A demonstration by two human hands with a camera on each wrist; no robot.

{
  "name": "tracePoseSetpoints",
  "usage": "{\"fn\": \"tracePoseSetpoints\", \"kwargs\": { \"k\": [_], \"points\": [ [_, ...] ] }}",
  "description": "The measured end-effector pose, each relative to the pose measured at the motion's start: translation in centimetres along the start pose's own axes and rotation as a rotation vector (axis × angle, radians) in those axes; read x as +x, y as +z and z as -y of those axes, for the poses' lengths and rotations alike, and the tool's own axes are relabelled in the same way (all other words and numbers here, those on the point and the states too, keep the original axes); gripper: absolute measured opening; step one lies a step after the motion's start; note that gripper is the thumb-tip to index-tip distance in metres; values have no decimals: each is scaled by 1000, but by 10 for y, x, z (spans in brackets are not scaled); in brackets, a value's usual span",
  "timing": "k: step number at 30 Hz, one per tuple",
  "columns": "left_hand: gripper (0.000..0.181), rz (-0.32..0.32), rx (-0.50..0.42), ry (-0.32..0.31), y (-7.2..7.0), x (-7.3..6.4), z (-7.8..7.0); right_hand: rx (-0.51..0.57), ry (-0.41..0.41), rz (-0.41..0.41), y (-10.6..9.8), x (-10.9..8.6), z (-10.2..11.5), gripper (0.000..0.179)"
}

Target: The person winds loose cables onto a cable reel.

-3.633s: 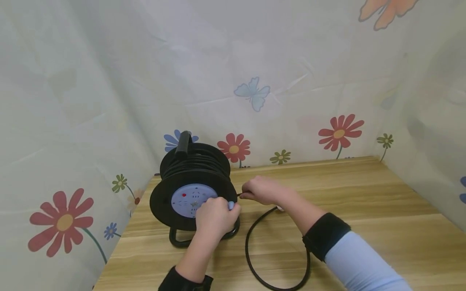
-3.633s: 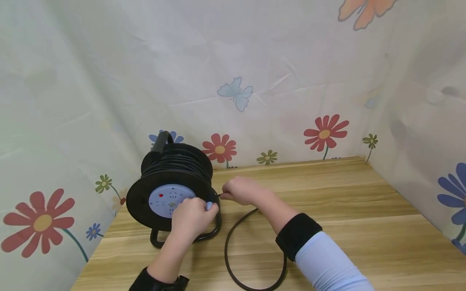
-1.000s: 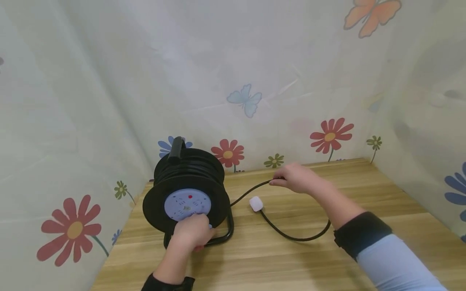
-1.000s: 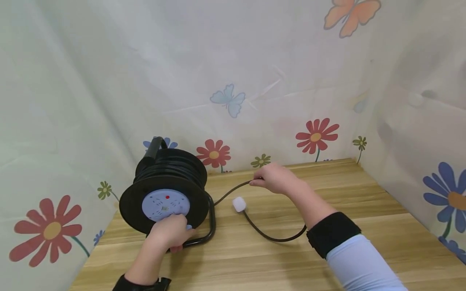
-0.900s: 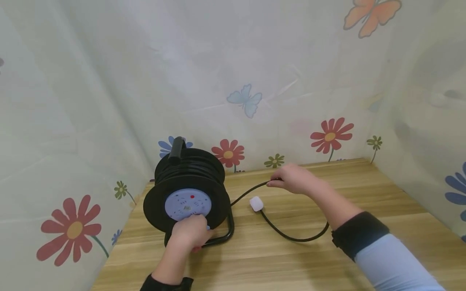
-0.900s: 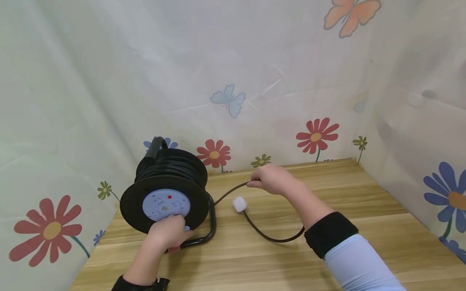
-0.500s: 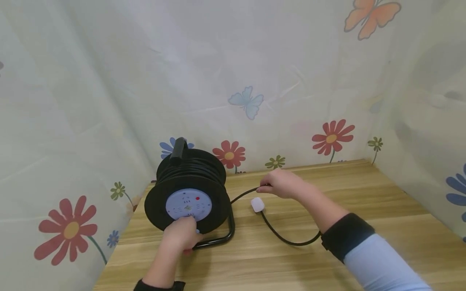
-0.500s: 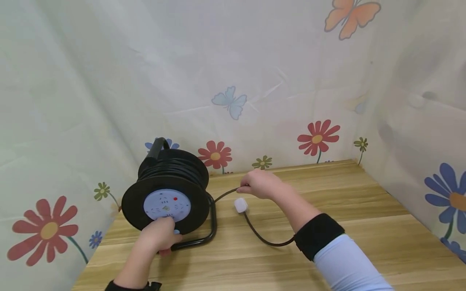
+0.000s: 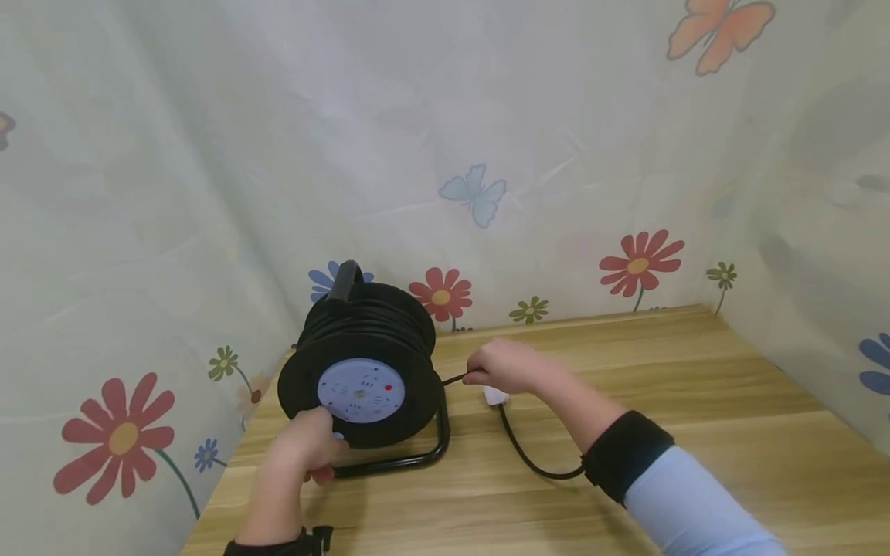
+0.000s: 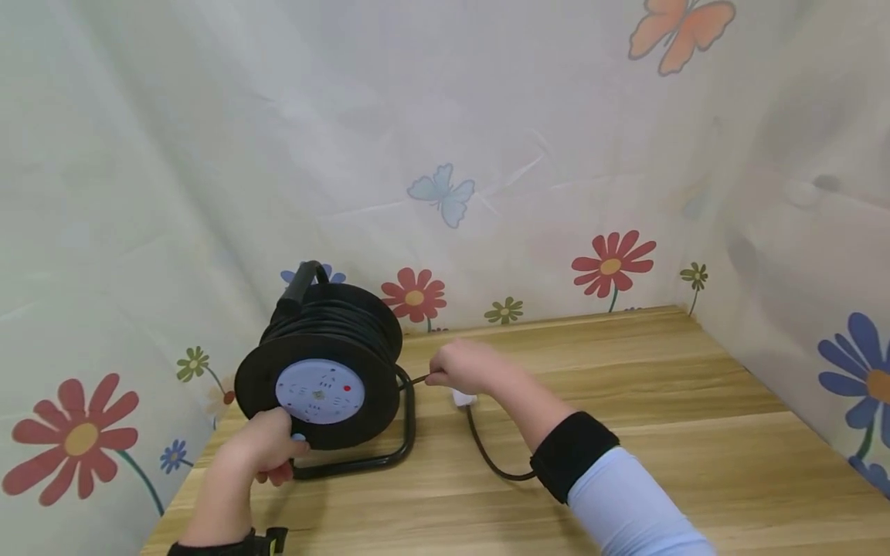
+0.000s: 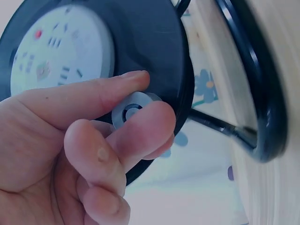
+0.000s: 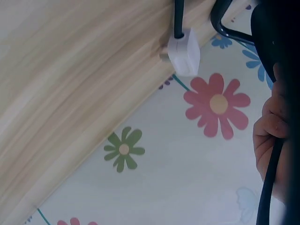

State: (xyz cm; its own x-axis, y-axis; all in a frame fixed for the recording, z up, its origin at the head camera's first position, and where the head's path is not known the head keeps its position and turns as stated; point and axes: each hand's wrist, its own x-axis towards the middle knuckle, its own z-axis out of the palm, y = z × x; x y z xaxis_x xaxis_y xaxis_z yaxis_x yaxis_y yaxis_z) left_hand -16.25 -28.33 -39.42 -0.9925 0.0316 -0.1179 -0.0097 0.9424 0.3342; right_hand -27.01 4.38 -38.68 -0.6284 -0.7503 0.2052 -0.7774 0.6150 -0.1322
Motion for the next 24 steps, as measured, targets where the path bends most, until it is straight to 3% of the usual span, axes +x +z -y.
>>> {"fn": "tracePoseSetpoints", "kwargs": {
  "k": [6,12,24],
  "points": [
    [22,23,-86,-47,-13,-7,8,18,-33,19,12,11,4,21],
    [22,3,-133,-72,-25,-16,13,17,-71,17,21,19,11,22],
    [27,-5,-100,-92,-32,-21,14,16,-88,4,26,17,16,21]
  ]
}}
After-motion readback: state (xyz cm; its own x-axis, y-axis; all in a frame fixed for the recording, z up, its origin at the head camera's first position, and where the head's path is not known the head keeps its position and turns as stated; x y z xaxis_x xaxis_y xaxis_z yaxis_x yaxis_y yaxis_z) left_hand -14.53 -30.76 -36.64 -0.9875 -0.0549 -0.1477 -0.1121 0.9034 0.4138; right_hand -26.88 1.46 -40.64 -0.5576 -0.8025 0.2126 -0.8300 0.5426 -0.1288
